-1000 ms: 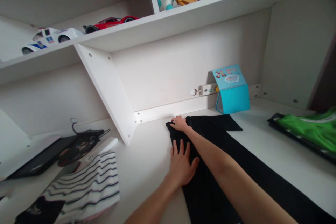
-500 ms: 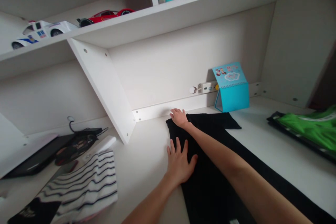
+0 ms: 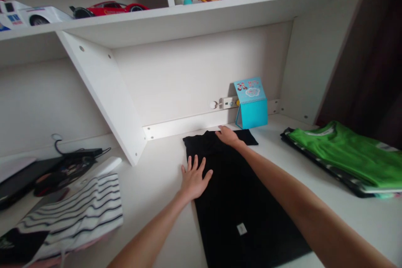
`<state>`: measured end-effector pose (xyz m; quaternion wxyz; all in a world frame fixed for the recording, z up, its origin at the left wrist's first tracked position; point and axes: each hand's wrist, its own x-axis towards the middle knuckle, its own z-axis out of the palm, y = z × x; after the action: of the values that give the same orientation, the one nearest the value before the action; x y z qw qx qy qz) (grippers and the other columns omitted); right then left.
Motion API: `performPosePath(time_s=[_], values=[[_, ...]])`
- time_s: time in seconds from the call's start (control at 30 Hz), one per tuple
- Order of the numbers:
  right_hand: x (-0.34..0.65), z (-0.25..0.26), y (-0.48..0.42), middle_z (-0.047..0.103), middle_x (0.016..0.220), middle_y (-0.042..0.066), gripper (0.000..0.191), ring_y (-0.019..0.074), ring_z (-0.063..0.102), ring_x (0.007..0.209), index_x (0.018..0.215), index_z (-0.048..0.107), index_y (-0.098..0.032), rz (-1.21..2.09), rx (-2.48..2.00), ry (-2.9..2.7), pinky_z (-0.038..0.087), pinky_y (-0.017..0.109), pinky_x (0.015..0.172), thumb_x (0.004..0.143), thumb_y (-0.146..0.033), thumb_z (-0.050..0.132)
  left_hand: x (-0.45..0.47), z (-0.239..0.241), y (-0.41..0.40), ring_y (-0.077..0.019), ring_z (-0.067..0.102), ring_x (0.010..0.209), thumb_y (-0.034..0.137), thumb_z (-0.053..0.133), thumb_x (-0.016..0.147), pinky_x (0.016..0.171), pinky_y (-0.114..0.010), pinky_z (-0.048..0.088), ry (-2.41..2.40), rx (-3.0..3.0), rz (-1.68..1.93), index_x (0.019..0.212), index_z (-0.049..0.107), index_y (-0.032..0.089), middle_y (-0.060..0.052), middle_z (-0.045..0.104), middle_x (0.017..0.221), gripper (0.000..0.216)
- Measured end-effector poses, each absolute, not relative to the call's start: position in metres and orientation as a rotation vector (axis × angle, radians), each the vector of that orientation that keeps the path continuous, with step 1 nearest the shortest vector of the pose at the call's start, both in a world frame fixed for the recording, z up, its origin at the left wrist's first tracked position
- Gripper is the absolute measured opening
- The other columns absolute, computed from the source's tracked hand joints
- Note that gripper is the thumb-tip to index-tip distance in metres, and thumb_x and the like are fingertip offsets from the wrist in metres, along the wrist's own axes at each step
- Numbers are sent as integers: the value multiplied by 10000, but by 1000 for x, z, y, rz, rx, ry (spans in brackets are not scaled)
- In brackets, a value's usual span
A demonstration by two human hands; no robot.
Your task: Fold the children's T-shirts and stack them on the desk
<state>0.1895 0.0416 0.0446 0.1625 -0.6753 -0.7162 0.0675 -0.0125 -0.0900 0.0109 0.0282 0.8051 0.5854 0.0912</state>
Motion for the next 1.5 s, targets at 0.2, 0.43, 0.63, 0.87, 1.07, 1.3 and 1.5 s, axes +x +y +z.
performPosePath(time_s=[0.2, 0.43, 0.63, 0.87, 1.07, 1.3, 1.5], values=[[287, 47, 19, 580, 1074, 91, 306, 186, 569, 932, 1082, 561, -155, 268, -2344, -1710, 474, 393, 804, 862, -362, 509, -12, 12, -89, -275, 70, 1359, 593, 99, 873, 1022, -607, 110, 1747, 2500, 315, 1395, 256, 257, -81, 191, 1470, 640], [291, 36, 11, 650, 749, 118, 331, 284, 635, 737, 899, 666, -132, 390, -2307, -1715, 500, 407, 642, 830, -396, 479, -15, 12, -90, -255, 110, 1357, 494, 159, 909, 1026, -604, 114, 1694, 2477, 389, 1370, 306, 278, -50, 210, 1468, 531], [260, 70, 22, 606, 963, 58, 269, 136, 591, 805, 1003, 584, -151, 364, -2206, -1802, 501, 303, 712, 894, -361, 457, -13, 18, -93, -218, 277, 1310, 377, 211, 927, 1055, -567, 71, 1594, 2347, 648, 1289, 432, 278, -28, 401, 1381, 435], [131, 96, 22, 566, 1078, 80, 304, 168, 566, 927, 1095, 537, -134, 274, -1948, -1971, 477, 356, 787, 869, -336, 510, -18, 18, -87, -188, 326, 1287, 299, 272, 915, 1070, -455, 173, 1601, 2010, 944, 1429, 13, 205, -99, 354, 1405, 583], [95, 100, -18, 661, 838, 48, 262, 125, 607, 685, 1030, 570, -146, 385, -1656, -2213, 450, 215, 630, 856, -320, 478, -18, 12, -82, -221, 223, 1332, 255, 290, 890, 1067, -481, 167, 1646, 2095, 872, 1426, 65, 156, -106, 239, 1454, 589], [238, 98, -102, 649, 853, 64, 339, 199, 595, 780, 881, 600, -173, 492, -1697, -2442, 417, 264, 648, 717, -469, 597, -16, 11, -82, -234, 194, 1340, 296, 269, 900, 1076, -466, 145, 1733, 2171, 674, 1418, 125, 112, -126, 238, 1452, 568], [275, 61, -171, 623, 843, 57, 190, 202, 566, 782, 848, 585, -200, 525, -1881, -2498, 393, 291, 655, 706, -322, 551, -16, 12, -82, -224, 178, 1345, 307, 271, 901, 1080, -448, 131, 1753, 2189, 631, 1414, 155, 138, -103, 239, 1456, 552]])
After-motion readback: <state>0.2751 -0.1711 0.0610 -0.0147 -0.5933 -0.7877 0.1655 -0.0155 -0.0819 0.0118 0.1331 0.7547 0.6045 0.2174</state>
